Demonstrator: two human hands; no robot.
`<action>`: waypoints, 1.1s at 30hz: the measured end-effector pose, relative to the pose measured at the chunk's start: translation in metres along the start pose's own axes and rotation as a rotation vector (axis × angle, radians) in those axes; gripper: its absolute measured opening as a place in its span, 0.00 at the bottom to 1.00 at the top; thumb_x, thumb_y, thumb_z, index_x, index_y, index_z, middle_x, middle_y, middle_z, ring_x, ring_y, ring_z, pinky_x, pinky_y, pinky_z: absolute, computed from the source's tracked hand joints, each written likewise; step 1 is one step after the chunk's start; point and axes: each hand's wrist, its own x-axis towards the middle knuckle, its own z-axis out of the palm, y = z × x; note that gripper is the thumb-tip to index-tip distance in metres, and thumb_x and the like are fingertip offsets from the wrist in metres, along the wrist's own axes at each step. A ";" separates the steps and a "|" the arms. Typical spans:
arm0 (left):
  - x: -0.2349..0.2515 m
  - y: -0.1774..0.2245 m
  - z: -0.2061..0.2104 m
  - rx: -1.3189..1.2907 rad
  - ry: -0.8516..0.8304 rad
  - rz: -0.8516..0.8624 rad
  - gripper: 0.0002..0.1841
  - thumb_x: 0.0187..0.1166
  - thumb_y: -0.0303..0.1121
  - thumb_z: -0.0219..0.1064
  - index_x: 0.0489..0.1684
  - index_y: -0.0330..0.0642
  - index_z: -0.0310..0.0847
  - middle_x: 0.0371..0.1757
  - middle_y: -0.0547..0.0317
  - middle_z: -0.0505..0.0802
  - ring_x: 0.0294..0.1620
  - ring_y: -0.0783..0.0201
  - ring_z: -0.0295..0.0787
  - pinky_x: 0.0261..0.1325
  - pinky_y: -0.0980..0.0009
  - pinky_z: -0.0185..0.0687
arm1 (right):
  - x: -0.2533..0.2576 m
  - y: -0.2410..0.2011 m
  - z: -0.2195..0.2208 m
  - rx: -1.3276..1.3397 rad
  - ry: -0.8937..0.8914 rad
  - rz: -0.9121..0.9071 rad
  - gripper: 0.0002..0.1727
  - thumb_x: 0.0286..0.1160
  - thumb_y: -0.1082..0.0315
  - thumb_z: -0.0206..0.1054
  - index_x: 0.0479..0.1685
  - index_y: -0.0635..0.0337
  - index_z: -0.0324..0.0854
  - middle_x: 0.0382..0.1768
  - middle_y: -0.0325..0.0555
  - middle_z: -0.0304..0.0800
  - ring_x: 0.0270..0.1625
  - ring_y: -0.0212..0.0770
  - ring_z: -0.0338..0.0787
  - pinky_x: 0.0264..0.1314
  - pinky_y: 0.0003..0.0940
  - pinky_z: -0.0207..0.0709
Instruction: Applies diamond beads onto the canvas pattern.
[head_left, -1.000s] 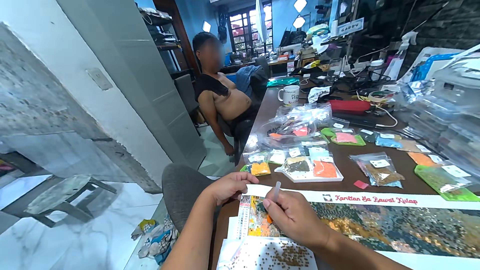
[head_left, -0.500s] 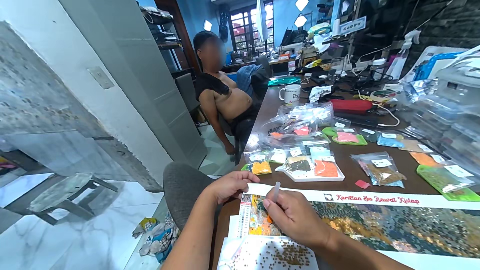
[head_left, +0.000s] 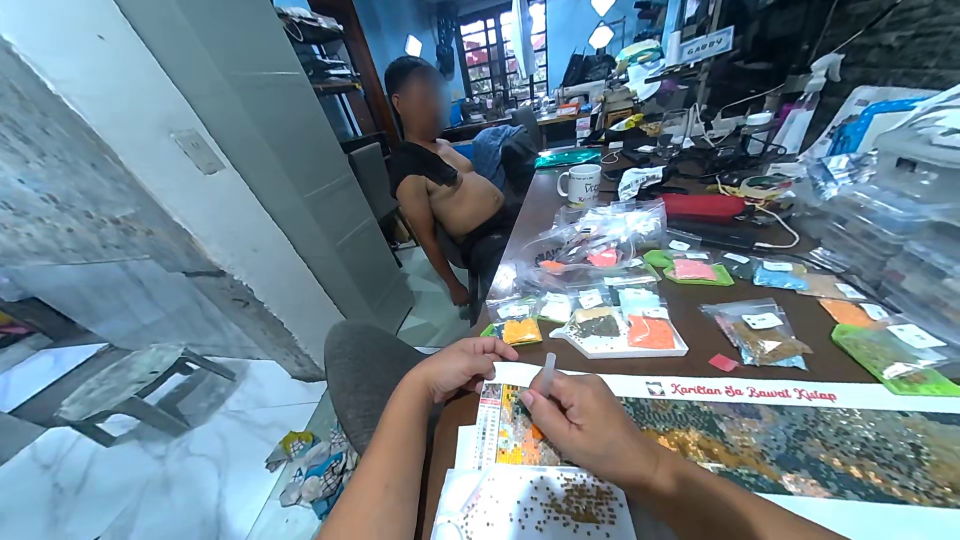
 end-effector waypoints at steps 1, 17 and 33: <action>0.000 0.000 0.000 -0.001 0.003 0.000 0.16 0.78 0.16 0.51 0.54 0.41 0.80 0.32 0.65 0.91 0.24 0.80 0.81 0.27 0.84 0.75 | 0.000 -0.001 -0.001 0.017 0.029 -0.019 0.19 0.85 0.59 0.56 0.24 0.56 0.79 0.14 0.32 0.69 0.19 0.22 0.69 0.22 0.19 0.62; 0.000 0.001 0.001 0.006 0.017 -0.020 0.16 0.78 0.16 0.51 0.54 0.40 0.79 0.34 0.63 0.92 0.28 0.77 0.86 0.32 0.81 0.80 | -0.012 -0.011 0.002 0.107 -0.047 -0.375 0.21 0.85 0.63 0.54 0.19 0.60 0.75 0.15 0.44 0.75 0.21 0.34 0.76 0.24 0.28 0.66; -0.001 0.002 0.000 0.010 -0.012 -0.011 0.15 0.79 0.18 0.50 0.54 0.41 0.79 0.34 0.66 0.92 0.27 0.78 0.85 0.31 0.83 0.79 | -0.011 -0.010 0.001 0.093 -0.073 -0.355 0.20 0.83 0.64 0.54 0.19 0.60 0.75 0.14 0.43 0.73 0.20 0.33 0.75 0.24 0.28 0.64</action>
